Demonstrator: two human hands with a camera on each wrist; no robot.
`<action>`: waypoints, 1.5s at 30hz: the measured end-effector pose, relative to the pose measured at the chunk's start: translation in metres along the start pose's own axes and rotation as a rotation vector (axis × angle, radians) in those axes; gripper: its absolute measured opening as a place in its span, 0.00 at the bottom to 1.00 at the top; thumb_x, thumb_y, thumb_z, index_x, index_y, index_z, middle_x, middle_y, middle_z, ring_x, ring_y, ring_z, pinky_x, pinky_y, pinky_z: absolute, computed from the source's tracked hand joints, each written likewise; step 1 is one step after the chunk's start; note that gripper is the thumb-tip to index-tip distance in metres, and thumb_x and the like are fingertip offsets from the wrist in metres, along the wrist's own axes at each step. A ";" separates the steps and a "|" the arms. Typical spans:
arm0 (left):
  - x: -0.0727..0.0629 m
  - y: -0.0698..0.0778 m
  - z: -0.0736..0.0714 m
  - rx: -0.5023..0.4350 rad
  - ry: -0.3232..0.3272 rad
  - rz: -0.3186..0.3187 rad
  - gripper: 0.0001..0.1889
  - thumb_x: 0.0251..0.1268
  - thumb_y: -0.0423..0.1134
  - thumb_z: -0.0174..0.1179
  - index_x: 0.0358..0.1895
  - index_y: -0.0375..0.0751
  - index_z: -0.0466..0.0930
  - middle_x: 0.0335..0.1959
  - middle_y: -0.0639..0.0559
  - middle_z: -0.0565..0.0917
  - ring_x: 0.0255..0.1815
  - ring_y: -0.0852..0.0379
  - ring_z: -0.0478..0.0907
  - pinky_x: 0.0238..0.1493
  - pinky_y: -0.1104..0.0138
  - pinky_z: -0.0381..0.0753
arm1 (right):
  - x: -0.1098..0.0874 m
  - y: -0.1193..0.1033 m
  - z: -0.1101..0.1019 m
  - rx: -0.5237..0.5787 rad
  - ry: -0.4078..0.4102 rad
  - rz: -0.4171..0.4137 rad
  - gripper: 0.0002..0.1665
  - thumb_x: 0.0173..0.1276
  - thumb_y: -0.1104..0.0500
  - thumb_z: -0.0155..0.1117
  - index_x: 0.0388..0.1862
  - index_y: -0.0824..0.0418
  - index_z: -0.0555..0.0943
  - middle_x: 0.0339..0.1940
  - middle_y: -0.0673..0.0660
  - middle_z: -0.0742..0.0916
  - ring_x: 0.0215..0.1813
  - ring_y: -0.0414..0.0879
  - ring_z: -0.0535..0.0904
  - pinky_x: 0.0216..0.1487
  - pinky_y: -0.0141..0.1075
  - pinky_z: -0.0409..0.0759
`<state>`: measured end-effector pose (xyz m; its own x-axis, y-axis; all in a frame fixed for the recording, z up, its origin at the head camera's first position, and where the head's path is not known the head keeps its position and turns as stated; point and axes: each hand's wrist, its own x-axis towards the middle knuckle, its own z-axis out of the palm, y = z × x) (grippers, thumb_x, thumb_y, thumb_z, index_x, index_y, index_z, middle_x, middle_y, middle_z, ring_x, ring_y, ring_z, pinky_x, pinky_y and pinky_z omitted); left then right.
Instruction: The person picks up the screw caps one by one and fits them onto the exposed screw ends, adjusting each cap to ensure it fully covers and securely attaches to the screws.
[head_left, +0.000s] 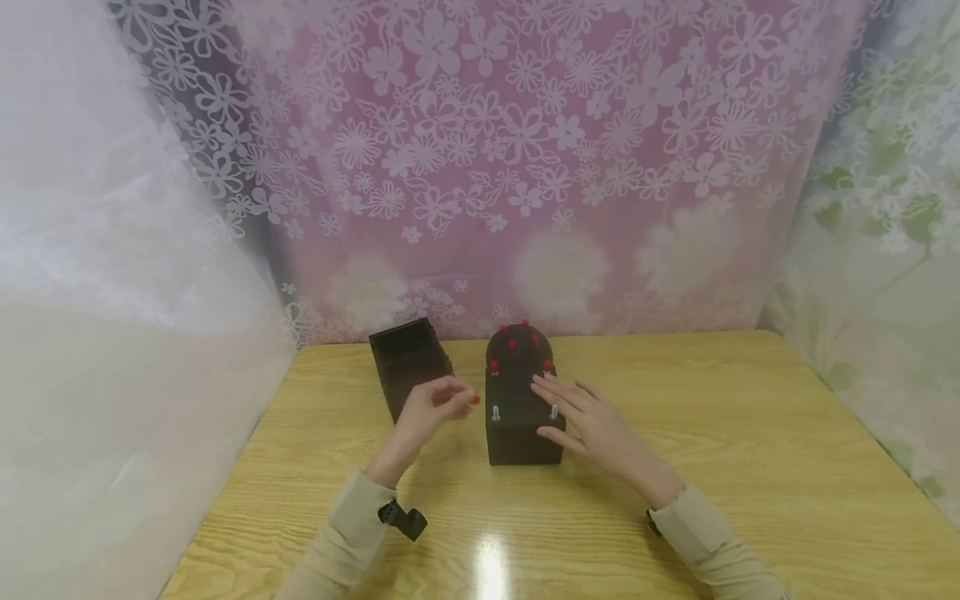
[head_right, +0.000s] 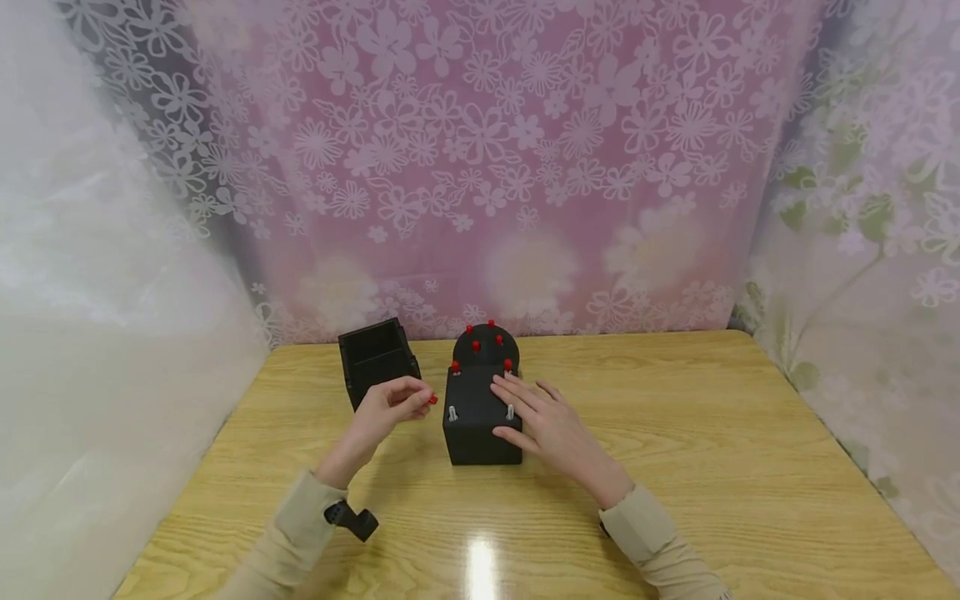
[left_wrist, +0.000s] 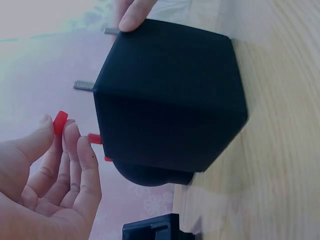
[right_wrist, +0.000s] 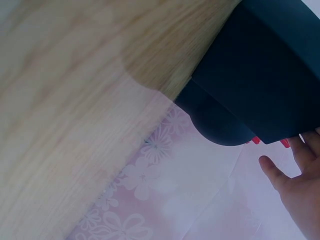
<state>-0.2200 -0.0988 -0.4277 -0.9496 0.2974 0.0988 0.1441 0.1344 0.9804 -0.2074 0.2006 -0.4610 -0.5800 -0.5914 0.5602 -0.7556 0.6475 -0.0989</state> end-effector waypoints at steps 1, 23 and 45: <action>-0.001 0.000 0.001 0.006 -0.005 0.011 0.15 0.72 0.39 0.64 0.51 0.28 0.82 0.47 0.35 0.87 0.45 0.46 0.86 0.51 0.61 0.87 | 0.000 0.000 0.000 0.001 -0.001 0.001 0.40 0.75 0.39 0.60 0.77 0.60 0.68 0.76 0.57 0.73 0.75 0.54 0.69 0.72 0.60 0.65; -0.006 0.000 0.019 0.049 0.009 0.097 0.10 0.71 0.42 0.65 0.48 0.39 0.86 0.44 0.45 0.89 0.47 0.37 0.85 0.47 0.65 0.87 | 0.000 0.000 -0.002 0.028 -0.041 0.030 0.42 0.70 0.47 0.68 0.78 0.59 0.67 0.77 0.55 0.72 0.77 0.52 0.67 0.74 0.59 0.64; -0.004 0.011 0.027 0.252 0.054 0.207 0.07 0.67 0.45 0.68 0.43 0.50 0.90 0.38 0.56 0.90 0.35 0.61 0.86 0.40 0.67 0.87 | 0.001 0.000 -0.001 0.011 -0.014 0.011 0.40 0.74 0.40 0.61 0.77 0.59 0.68 0.76 0.56 0.73 0.75 0.54 0.69 0.72 0.61 0.66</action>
<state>-0.2068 -0.0726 -0.4219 -0.9056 0.2931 0.3066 0.3931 0.3085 0.8662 -0.2072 0.2003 -0.4598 -0.5926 -0.5910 0.5473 -0.7525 0.6486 -0.1143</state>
